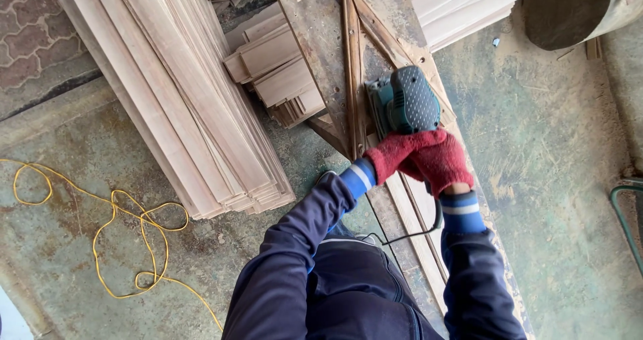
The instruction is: Sanding wooden planks using an orbital sander and a manual sanding block.
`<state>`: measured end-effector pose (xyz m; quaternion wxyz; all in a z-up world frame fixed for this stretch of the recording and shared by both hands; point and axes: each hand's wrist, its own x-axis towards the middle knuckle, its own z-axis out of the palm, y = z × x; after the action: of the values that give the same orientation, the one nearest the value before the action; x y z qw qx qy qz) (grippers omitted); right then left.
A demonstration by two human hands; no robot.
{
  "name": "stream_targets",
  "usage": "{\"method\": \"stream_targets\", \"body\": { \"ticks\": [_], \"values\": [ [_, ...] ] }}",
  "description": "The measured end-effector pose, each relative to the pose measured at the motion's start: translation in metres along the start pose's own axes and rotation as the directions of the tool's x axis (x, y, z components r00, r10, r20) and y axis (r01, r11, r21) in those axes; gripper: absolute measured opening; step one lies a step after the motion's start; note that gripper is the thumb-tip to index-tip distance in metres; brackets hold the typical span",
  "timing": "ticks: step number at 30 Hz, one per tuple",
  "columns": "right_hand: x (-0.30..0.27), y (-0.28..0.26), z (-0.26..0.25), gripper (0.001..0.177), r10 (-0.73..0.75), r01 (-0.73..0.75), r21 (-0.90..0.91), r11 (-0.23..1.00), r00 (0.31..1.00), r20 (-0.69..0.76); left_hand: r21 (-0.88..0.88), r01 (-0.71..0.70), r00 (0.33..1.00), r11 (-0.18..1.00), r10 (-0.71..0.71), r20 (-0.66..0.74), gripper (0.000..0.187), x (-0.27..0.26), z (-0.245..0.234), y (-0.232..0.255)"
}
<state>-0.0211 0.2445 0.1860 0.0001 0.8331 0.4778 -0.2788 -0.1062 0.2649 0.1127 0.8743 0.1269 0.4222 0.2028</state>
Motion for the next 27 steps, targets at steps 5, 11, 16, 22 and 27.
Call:
{"method": "stream_targets", "body": {
  "ticks": [5,11,16,22,27],
  "values": [
    [0.032,-0.004,0.002,0.054,-0.019,0.025,0.073,0.997,0.996,-0.083,0.047,-0.002,1.0,0.999,0.001,0.018,0.085,0.004,0.002,0.03],
    [0.023,0.022,0.005,0.052,0.052,-0.047,0.093,0.995,0.998,-0.045,0.081,0.073,0.997,0.994,-0.075,0.03,0.083,0.018,0.008,0.013],
    [-0.008,0.058,0.01,0.052,0.097,-0.094,0.099,0.991,0.995,-0.019,0.113,0.095,0.993,0.989,-0.102,0.059,0.09,0.012,0.02,-0.025],
    [-0.068,0.128,0.02,0.051,0.164,-0.163,0.122,0.979,0.986,0.002,0.201,0.143,0.988,0.969,-0.152,0.033,0.095,0.003,0.05,-0.115],
    [-0.134,0.207,0.038,0.052,0.209,-0.209,0.135,0.968,0.978,0.016,0.347,0.171,0.982,0.922,-0.188,0.017,0.101,-0.052,0.09,-0.192]
  ]
}}
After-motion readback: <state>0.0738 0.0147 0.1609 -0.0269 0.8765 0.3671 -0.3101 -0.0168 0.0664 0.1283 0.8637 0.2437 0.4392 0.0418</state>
